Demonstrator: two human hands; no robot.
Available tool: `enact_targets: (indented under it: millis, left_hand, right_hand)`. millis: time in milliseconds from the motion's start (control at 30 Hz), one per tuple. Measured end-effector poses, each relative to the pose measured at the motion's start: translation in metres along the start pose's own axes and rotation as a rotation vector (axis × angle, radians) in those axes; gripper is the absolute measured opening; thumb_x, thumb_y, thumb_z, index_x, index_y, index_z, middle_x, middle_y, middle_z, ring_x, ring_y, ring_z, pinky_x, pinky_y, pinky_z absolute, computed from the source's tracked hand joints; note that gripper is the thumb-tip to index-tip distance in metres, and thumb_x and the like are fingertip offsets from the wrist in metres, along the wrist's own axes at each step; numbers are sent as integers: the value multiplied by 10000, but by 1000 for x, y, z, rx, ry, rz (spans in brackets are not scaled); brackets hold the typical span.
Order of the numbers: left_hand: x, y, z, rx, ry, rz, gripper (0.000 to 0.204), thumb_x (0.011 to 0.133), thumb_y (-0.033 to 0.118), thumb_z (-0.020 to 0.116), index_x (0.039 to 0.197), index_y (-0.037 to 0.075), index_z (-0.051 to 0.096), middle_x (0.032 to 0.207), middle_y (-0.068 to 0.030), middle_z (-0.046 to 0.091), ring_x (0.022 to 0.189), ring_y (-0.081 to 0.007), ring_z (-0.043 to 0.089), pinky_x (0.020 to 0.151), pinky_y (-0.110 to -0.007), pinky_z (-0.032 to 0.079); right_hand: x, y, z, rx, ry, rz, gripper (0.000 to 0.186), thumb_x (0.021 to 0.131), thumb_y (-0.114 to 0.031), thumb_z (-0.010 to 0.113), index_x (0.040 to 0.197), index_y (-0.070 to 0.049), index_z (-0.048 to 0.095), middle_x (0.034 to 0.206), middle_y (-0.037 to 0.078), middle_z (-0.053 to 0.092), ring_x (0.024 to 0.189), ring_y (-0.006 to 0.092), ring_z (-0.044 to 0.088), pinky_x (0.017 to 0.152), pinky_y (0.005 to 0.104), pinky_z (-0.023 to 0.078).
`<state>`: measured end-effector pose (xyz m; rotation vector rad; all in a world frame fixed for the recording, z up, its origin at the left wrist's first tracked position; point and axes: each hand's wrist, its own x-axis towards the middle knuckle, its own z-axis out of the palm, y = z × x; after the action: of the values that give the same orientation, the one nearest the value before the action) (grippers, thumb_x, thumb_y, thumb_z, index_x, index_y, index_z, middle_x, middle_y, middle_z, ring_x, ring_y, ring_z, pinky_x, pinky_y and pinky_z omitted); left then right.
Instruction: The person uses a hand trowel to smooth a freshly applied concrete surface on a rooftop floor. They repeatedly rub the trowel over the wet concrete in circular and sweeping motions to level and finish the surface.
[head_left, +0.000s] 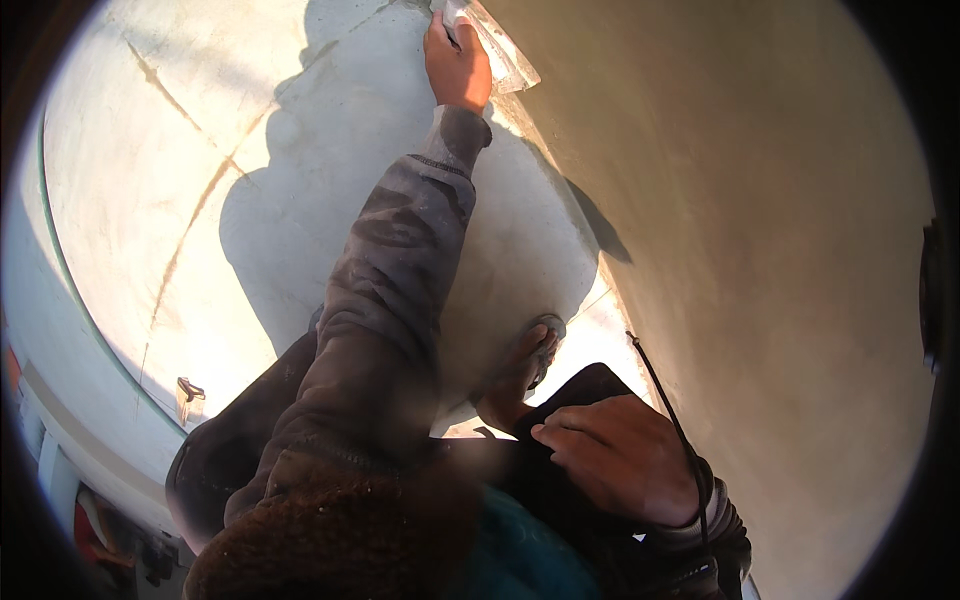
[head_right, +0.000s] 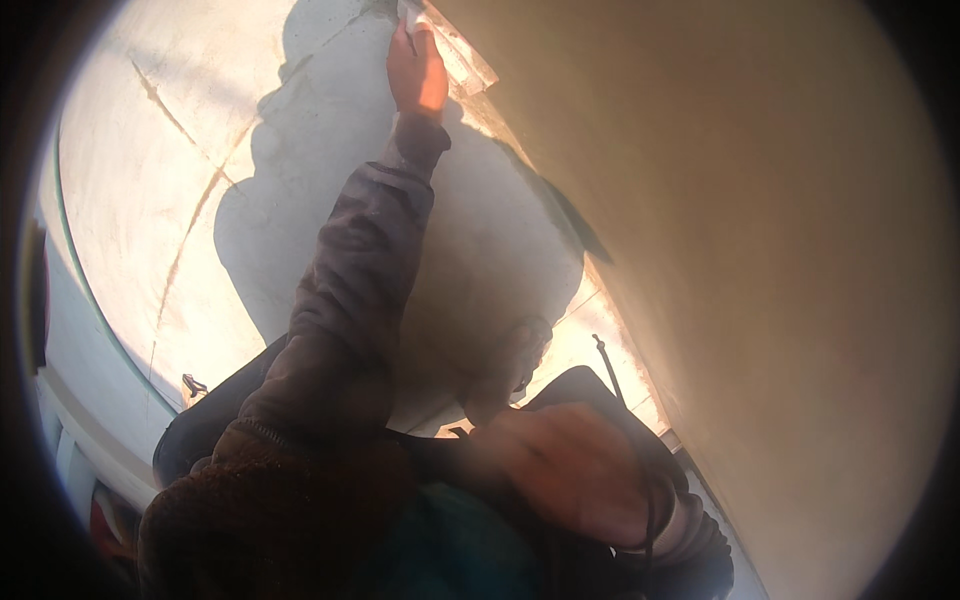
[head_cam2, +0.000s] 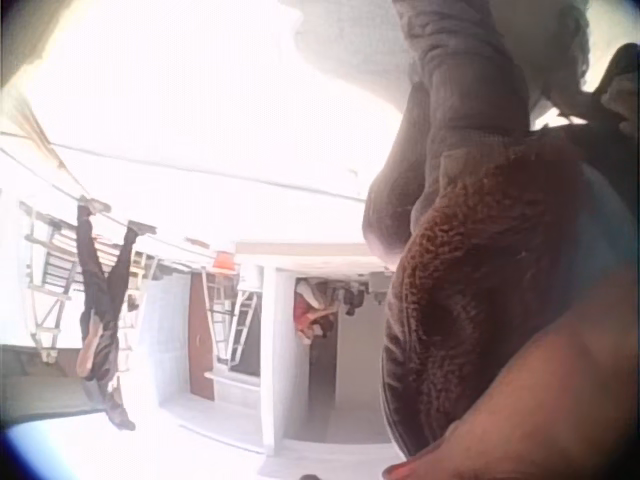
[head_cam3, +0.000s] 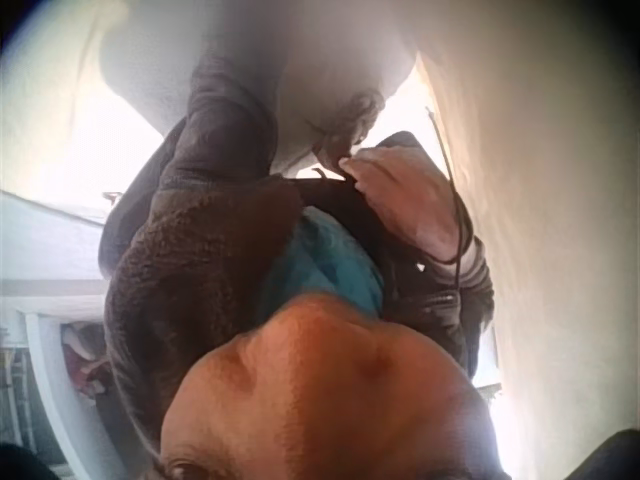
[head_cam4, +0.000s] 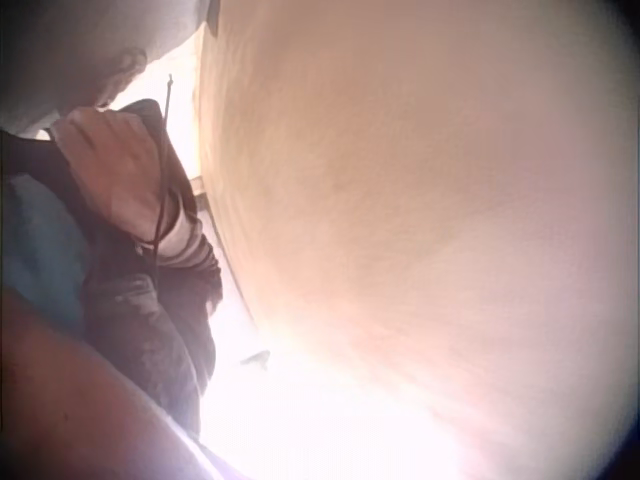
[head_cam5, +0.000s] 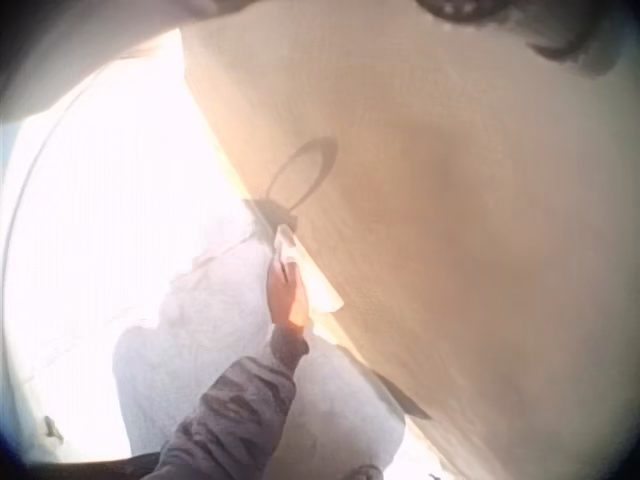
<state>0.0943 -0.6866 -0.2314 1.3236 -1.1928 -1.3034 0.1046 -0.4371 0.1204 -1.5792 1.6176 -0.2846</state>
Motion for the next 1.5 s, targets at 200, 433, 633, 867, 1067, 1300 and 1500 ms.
enact_targets:
  millis: [200, 433, 633, 867, 1067, 1300, 1500]
  left_hand:
    - [-212, 1, 13, 4, -187, -207, 563, 1057, 246, 505, 1517, -52, 376, 1320, -237, 503, 1228, -366, 535, 1028, -419, 457]
    - [15, 24, -6, -134, -37, -111, 553, 1056, 355, 490, 1413, -68, 500, 1377, -226, 561, 1256, -312, 561, 1058, -391, 428]
    - [-124, 5, 30, 20, 69, -31, 576, 1060, 341, 467, 1469, -62, 418, 1461, -274, 489, 1352, -398, 489, 1127, -429, 387]
    - [-335, 28, 29, -251, -167, -353, 519, 1057, 249, 548, 1459, -25, 368, 1311, -206, 522, 1137, -263, 564, 961, -387, 478]
    - [66, 34, -25, 242, 286, 166, 479, 1044, 347, 467, 1276, -63, 551, 1232, -252, 612, 1165, -380, 579, 912, -492, 490]
    - [-222, 48, 46, -85, 39, -168, 500, 1072, 213, 496, 1471, -56, 361, 1386, -296, 480, 1300, -416, 509, 1085, -453, 414]
    - [-253, 71, 38, -186, 36, -3, 478, 1050, 145, 530, 1441, -67, 356, 1315, -244, 474, 1255, -358, 525, 1071, -457, 412]
  right_hand:
    - [14, -10, 4, -23, -113, -38, 304, 783, -60, 738, 1085, -89, 730, 989, 59, 724, 847, 220, 693, 719, 335, 515]
    - [-15, -14, 2, -71, 13, 11, 263, 778, -60, 751, 1039, -91, 744, 971, 50, 728, 788, 212, 689, 714, 337, 524]
    - [-35, -14, 0, -65, -17, -1, 273, 777, -67, 746, 1049, -87, 745, 975, 52, 727, 779, 203, 684, 725, 331, 534]
    - [-31, -12, -1, -76, -35, -52, 319, 785, -66, 728, 1104, -69, 724, 1019, 74, 715, 843, 198, 697, 754, 333, 536]
    - [-59, -17, -4, -74, -11, -70, 295, 784, -56, 727, 1079, -71, 739, 991, 70, 730, 812, 213, 705, 729, 335, 541]
    - [-41, -18, -24, -54, -210, -89, 318, 793, -85, 729, 1110, -64, 729, 994, 81, 732, 824, 224, 711, 746, 341, 554]
    - [-38, -13, -9, -88, -17, -134, 305, 791, -47, 722, 1096, -69, 732, 1007, 85, 730, 816, 227, 707, 721, 341, 550]
